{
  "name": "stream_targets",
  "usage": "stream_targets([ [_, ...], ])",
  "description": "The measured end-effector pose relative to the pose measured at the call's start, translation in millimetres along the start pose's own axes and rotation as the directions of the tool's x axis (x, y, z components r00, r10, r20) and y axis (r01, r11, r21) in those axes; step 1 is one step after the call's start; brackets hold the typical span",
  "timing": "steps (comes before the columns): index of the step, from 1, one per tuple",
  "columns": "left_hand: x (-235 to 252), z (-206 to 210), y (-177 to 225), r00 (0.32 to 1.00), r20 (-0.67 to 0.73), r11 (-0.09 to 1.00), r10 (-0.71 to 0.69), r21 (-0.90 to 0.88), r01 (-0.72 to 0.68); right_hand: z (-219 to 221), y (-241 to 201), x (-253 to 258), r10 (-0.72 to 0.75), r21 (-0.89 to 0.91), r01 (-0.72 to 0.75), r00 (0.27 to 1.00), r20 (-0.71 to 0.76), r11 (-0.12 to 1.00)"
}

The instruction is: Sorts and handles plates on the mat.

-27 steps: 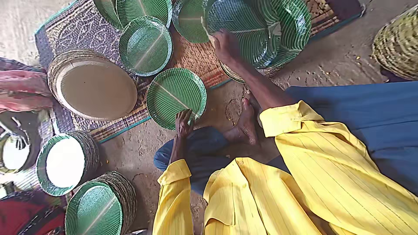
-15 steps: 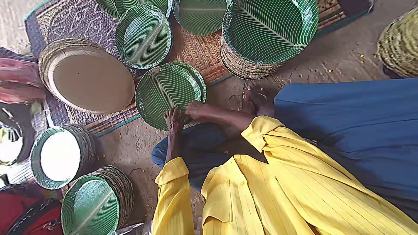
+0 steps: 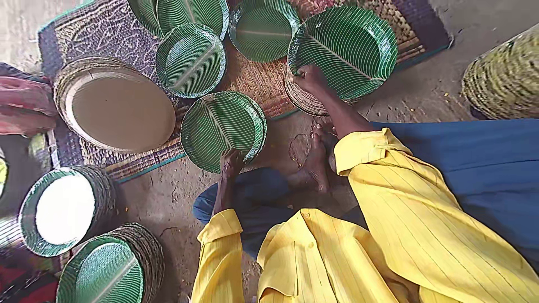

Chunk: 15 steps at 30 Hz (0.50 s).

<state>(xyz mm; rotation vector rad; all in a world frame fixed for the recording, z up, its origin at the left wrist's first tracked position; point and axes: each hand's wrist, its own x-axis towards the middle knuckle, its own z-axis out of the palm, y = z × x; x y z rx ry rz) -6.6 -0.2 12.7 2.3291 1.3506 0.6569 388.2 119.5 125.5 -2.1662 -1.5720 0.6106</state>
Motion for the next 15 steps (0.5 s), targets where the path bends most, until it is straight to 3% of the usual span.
stream_targets([
  [4, -3.0, -2.5, -2.0, 0.998, -0.069, 1.000, -0.006, -0.007, 0.006, -0.4, -2.4, 4.1, 0.011, -0.043, -0.009, 0.999, 0.048, 0.999],
  [11, -2.8, 1.0, -2.3, 0.999, -0.038, 1.000, 0.018, 0.015, -0.018, -2.5, 3.5, 5.2, -0.027, 0.004, 0.027, 0.998, 0.048, 1.000],
  [15, -1.6, 3.5, 2.4, 0.994, 0.113, 0.999, 0.006, 0.045, -0.011, -9.0, -2.0, -0.8, 0.016, -0.054, -0.015, 1.000, 0.019, 0.998],
])
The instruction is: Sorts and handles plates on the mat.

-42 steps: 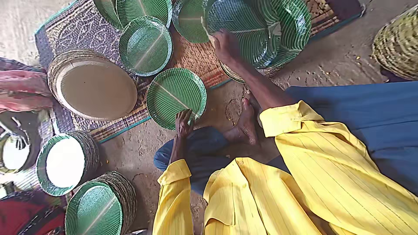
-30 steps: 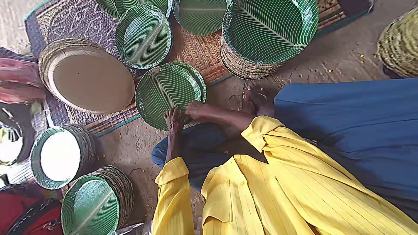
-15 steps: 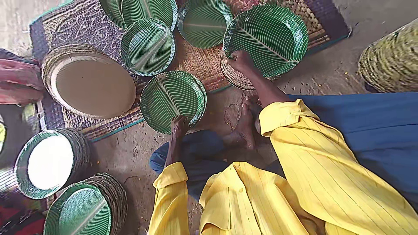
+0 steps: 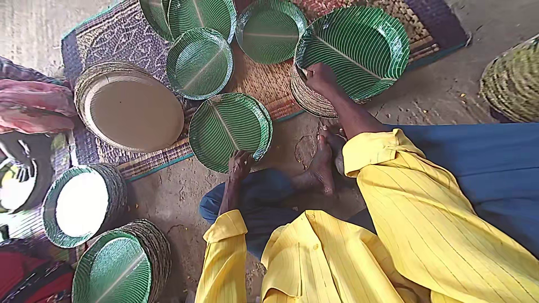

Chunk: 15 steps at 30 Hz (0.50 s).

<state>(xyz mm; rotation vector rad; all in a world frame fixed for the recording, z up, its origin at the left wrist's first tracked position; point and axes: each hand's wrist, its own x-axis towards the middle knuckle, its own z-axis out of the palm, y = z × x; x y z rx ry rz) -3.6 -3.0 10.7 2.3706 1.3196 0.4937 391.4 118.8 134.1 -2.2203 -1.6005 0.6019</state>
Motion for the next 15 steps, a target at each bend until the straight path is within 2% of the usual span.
stream_targets([
  [3, 1, -1, 0, 1.000, 0.015, 1.000, -0.018, -0.011, 0.018, -4, -5, -4, 0.039, -0.014, -0.040, 0.996, -0.082, 0.999],
  [5, 1, -2, -2, 0.999, -0.032, 1.000, -0.016, -0.011, 0.016, -9, -15, -6, -0.008, -0.008, 0.006, 0.988, -0.156, 1.000],
  [8, -2, -2, -3, 0.984, -0.180, 1.000, -0.005, -0.003, 0.004, -16, -55, -27, -0.202, -0.019, 0.202, 0.957, -0.210, 0.979],
  [10, -1, -3, -1, 0.944, -0.329, 1.000, 0.014, 0.011, -0.011, -3, -88, -45, -0.382, -0.016, 0.389, 0.895, -0.230, 0.921],
  [11, -1, -5, 1, 0.916, -0.401, 1.000, 0.022, 0.022, -0.015, 14, -102, -54, -0.489, -0.009, 0.501, 0.841, -0.230, 0.866],
  [13, -2, -8, 3, 0.867, -0.497, 0.999, 0.024, 0.045, -0.001, 64, -121, -76, -0.693, 0.012, 0.702, 0.706, -0.146, 0.712],
  [15, -4, -7, 2, 0.828, -0.559, 0.996, 0.030, 0.090, 0.025, 115, -131, -105, -0.753, 0.044, 0.760, 0.632, 0.183, 0.648],
])
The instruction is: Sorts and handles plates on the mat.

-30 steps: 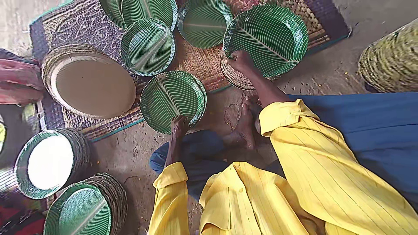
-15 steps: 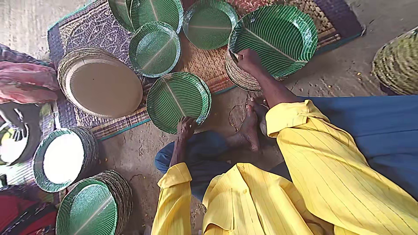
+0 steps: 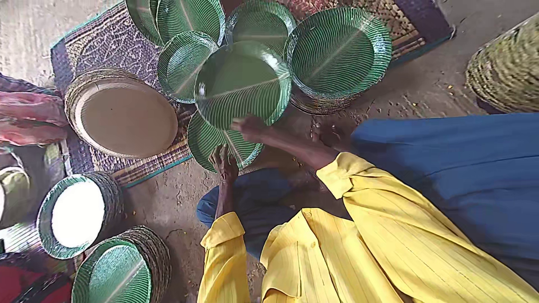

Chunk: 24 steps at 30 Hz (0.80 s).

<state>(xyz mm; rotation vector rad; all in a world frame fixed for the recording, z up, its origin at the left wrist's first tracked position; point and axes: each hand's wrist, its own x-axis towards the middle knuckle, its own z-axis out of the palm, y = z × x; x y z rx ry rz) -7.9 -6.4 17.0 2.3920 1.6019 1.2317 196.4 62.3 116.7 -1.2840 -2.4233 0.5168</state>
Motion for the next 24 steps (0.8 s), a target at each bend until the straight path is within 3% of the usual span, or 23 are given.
stream_targets([
  [2, -2, -3, -2, 1.000, 0.014, 0.998, -0.022, 0.064, 0.021, 49, -17, -9, -0.025, -0.004, 0.027, 0.952, 0.304, 1.000],
  [4, 0, -9, 0, 0.974, 0.191, 0.990, -0.125, 0.084, 0.111, 76, -22, -19, -0.033, -0.032, 0.055, 0.882, 0.470, 0.998],
  [7, 6, -14, -1, 0.803, 0.546, 0.971, -0.239, 0.137, 0.196, 65, -11, -15, -0.067, -0.003, 0.079, 0.855, 0.514, 0.997],
  [10, 6, -4, -3, 0.817, 0.565, 0.994, -0.113, 0.067, 0.091, -3, 26, -2, 0.027, -0.004, -0.027, 0.930, 0.367, 1.000],
  [12, 5, 3, -7, 0.836, 0.542, 0.997, -0.082, 0.045, 0.068, -46, 64, -3, 0.160, 0.001, -0.160, 0.986, 0.057, 0.987],
  [13, 4, 6, -8, 0.844, 0.530, 0.997, -0.079, 0.040, 0.068, -65, 81, -7, 0.243, 0.002, -0.244, 0.965, -0.097, 0.970],
  [15, 4, 9, -8, 0.852, 0.517, 0.996, -0.087, 0.028, 0.084, -102, 107, -19, 0.435, -0.020, -0.453, 0.866, -0.248, 0.891],
  [17, 11, 8, -3, 0.831, 0.543, 0.990, -0.125, 0.014, 0.140, -118, 130, -32, 0.567, -0.008, -0.593, 0.775, -0.279, 0.805],
  [19, 25, 9, 6, 0.796, 0.586, 0.979, -0.149, -0.025, 0.202, -117, 149, -43, 0.665, 0.052, -0.671, 0.715, -0.219, 0.739],
  [24, 56, 21, 16, 0.757, 0.653, 0.993, -0.008, -0.085, 0.084, -103, 159, -50, 0.734, 0.070, -0.731, 0.671, -0.105, 0.679],
])
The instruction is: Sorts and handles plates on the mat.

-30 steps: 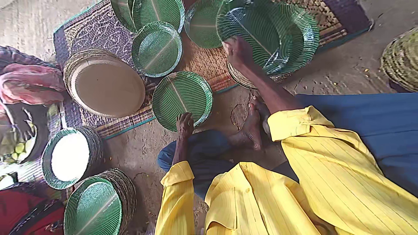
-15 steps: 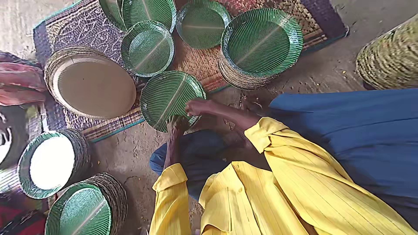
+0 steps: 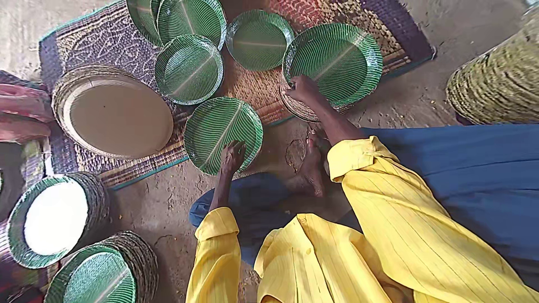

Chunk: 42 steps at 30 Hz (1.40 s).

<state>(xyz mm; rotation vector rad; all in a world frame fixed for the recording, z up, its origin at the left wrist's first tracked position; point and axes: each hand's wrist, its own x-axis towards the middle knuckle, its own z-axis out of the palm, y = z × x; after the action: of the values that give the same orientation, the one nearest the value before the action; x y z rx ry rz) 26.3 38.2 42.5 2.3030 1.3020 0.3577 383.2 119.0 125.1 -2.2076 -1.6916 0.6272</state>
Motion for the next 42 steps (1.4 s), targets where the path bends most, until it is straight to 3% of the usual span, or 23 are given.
stream_targets([
  [2, 1, -3, -6, 1.000, 0.002, 1.000, 0.017, -0.003, -0.017, -1, -5, -2, 0.029, 0.009, -0.029, 1.000, -0.010, 1.000],
  [7, -35, 14, -37, 0.967, -0.188, 0.980, -0.171, -0.137, 0.147, -4, -1, -1, 0.017, 0.058, -0.016, 1.000, -0.025, 0.998],
  [10, -45, 13, -36, 0.938, -0.275, 0.968, -0.211, -0.192, 0.162, -1, 4, 3, 0.017, 0.095, -0.014, 0.999, -0.032, 0.995],
  [22, -46, 24, -45, 0.925, -0.299, 0.959, -0.236, -0.223, 0.173, 0, 10, 8, 0.052, 0.165, -0.047, 0.998, -0.027, 0.985],
  [25, -48, 19, -38, 0.941, -0.255, 0.967, -0.224, -0.176, 0.182, -3, 9, 6, 0.034, 0.088, -0.033, 0.999, -0.015, 0.996],
  [29, -44, 18, -35, 0.985, -0.114, 0.991, -0.133, -0.043, 0.129, -10, 1, -3, 0.081, -0.025, -0.083, 0.996, -0.044, 0.996],
  [32, -46, 20, -37, 0.985, -0.146, 0.996, -0.090, -0.039, 0.085, -21, -10, -13, 0.110, 0.014, -0.109, 0.984, -0.139, 0.994],
  [35, -49, 19, -35, 0.948, -0.307, 0.996, -0.082, -0.057, 0.067, -31, -39, -26, -0.058, -0.009, 0.058, 0.963, -0.263, 0.998],
  [38, -47, 18, -31, 0.845, -0.533, 0.998, -0.034, 0.022, 0.054, -12, -80, -43, -0.321, -0.036, 0.327, 0.890, -0.324, 0.944],
  [40, -47, 18, -30, 0.790, -0.613, 0.994, -0.009, 0.079, 0.072, 25, -106, -57, -0.516, -0.026, 0.525, 0.825, -0.231, 0.851],
  [42, -50, 18, -28, 0.756, -0.655, 0.988, 0.017, 0.128, 0.088, 77, -121, -77, -0.669, -0.008, 0.669, 0.743, -0.021, 0.743],
])
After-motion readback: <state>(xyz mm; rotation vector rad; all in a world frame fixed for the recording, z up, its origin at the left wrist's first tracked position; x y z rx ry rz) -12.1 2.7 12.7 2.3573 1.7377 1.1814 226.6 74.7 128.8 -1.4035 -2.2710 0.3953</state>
